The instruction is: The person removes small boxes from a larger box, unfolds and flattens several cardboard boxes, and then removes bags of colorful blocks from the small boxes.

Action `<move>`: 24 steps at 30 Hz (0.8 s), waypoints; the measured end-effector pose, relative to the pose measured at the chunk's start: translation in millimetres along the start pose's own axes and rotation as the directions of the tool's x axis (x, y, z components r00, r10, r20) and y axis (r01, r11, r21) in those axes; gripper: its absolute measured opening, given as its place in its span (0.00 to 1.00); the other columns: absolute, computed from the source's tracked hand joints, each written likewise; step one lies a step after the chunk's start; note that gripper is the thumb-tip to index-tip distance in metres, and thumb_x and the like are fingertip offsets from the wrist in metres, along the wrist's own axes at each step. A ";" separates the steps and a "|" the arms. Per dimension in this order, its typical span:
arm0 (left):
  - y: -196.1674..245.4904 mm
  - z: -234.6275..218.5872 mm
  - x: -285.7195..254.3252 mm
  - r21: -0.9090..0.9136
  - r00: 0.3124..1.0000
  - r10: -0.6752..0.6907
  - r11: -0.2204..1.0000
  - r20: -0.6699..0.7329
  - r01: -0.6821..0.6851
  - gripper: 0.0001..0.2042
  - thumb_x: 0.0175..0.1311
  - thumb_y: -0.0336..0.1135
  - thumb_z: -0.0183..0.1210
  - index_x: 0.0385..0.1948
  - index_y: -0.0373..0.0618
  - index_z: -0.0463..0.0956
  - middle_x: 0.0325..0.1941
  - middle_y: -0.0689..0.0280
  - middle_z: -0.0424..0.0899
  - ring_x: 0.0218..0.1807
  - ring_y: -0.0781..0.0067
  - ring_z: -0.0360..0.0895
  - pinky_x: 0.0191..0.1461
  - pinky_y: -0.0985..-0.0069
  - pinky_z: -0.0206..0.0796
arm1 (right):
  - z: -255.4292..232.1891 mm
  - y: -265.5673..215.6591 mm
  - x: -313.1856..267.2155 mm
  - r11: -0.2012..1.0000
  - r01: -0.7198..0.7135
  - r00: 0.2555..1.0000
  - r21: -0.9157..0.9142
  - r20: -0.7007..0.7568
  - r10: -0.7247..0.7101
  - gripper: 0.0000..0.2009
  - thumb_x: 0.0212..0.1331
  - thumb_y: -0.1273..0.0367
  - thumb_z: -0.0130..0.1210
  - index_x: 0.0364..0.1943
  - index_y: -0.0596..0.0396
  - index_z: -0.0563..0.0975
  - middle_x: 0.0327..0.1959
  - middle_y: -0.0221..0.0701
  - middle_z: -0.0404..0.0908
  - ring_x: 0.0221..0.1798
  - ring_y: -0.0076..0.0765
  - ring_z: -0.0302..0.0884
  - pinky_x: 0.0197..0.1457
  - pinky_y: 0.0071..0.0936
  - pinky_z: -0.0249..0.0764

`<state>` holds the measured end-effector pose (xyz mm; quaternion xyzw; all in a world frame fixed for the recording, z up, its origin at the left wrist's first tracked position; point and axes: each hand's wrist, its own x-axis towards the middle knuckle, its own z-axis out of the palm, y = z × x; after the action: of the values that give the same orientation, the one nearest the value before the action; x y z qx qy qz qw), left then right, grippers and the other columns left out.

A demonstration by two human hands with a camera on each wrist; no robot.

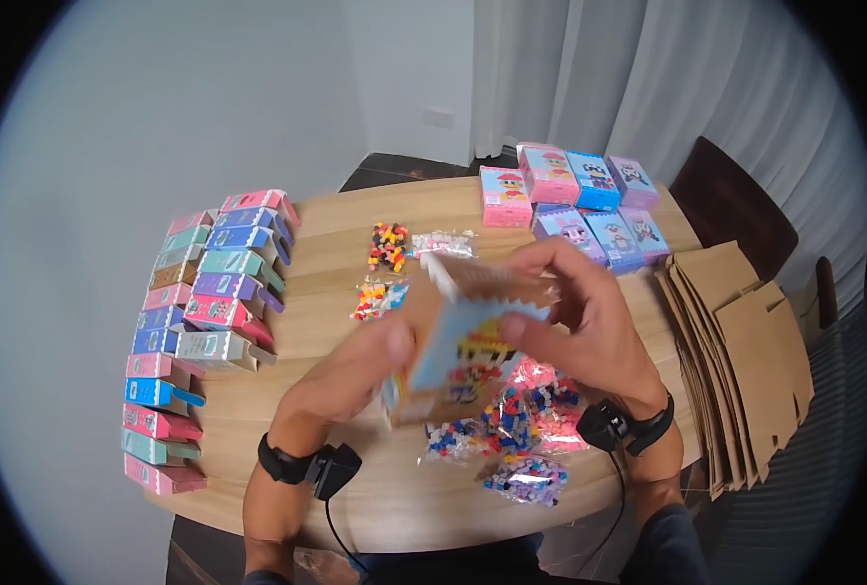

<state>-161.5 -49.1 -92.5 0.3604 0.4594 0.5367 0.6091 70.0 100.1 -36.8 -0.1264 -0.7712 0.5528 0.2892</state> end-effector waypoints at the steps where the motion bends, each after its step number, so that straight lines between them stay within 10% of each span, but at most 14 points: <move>1: 8.8 9.4 1.7 0.008 1.000 -0.001 1.000 0.006 0.001 0.41 0.68 0.48 0.67 0.77 0.37 0.56 0.73 0.58 0.71 0.69 0.67 0.71 0.70 0.64 0.66 | 3.9 0.9 1.0 0.983 -0.010 0.986 0.184 -0.160 0.040 0.19 0.62 0.76 0.69 0.52 0.57 0.72 0.36 0.25 0.82 0.38 0.13 0.81 0.32 0.14 0.73; 3: 31.7 37.6 0.8 0.319 0.883 0.417 0.884 -0.213 -0.341 0.41 0.65 0.44 0.71 0.75 0.37 0.59 0.72 0.55 0.72 0.69 0.61 0.72 0.66 0.62 0.70 | 8.7 1.6 3.5 0.987 0.038 0.975 0.159 -0.222 -0.002 0.17 0.63 0.76 0.69 0.44 0.54 0.68 0.39 0.26 0.83 0.39 0.13 0.81 0.32 0.14 0.75; 4: 33.6 50.4 0.3 0.320 0.882 0.421 0.883 -0.213 -0.345 0.41 0.65 0.44 0.71 0.75 0.37 0.59 0.72 0.55 0.72 0.69 0.61 0.72 0.66 0.62 0.70 | 14.5 5.7 2.8 0.989 0.049 0.960 0.142 -0.279 -0.008 0.17 0.63 0.76 0.69 0.45 0.54 0.68 0.41 0.28 0.83 0.40 0.14 0.81 0.34 0.14 0.76; 6: 30.8 67.3 -5.7 0.976 0.625 0.777 0.074 0.073 -0.207 0.43 0.53 0.32 0.76 0.73 0.40 0.62 0.69 0.51 0.73 0.68 0.50 0.73 0.64 0.58 0.72 | 31.8 5.5 -2.7 0.981 0.007 0.957 0.194 -0.286 0.050 0.19 0.64 0.75 0.68 0.49 0.55 0.67 0.45 0.32 0.84 0.41 0.14 0.79 0.36 0.17 0.77; 10: 21.9 47.9 3.5 0.976 0.605 0.795 0.107 0.030 -0.189 0.48 0.33 0.20 0.77 0.67 0.44 0.67 0.63 0.51 0.74 0.65 0.41 0.71 0.64 0.56 0.70 | 36.0 12.2 -5.1 0.997 0.064 0.979 -0.032 -0.193 -0.069 0.21 0.67 0.72 0.65 0.59 0.60 0.68 0.46 0.31 0.84 0.37 0.15 0.79 0.37 0.18 0.75; 13: 24.6 40.0 7.7 0.961 0.585 0.804 0.069 0.106 -0.269 0.46 0.33 0.20 0.78 0.65 0.44 0.69 0.62 0.52 0.74 0.64 0.43 0.70 0.65 0.55 0.68 | 25.5 16.9 1.9 0.991 0.036 0.968 0.132 -0.253 -0.002 0.24 0.67 0.74 0.63 0.63 0.61 0.68 0.46 0.32 0.83 0.36 0.16 0.79 0.39 0.18 0.75; 24: 28.1 27.9 6.4 0.947 0.654 0.745 0.098 0.134 -0.305 0.46 0.33 0.25 0.81 0.64 0.44 0.69 0.61 0.54 0.76 0.63 0.45 0.72 0.66 0.56 0.67 | 14.7 -4.5 -0.9 0.969 0.160 0.985 -0.187 -0.029 -0.168 0.31 0.65 0.80 0.56 0.74 0.54 0.67 0.63 0.45 0.76 0.38 0.26 0.85 0.38 0.25 0.85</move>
<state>-144.1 -36.6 -58.5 0.6639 0.6168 0.4194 -0.0542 62.7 86.5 -36.1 -0.1007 -0.8202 0.4504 0.3382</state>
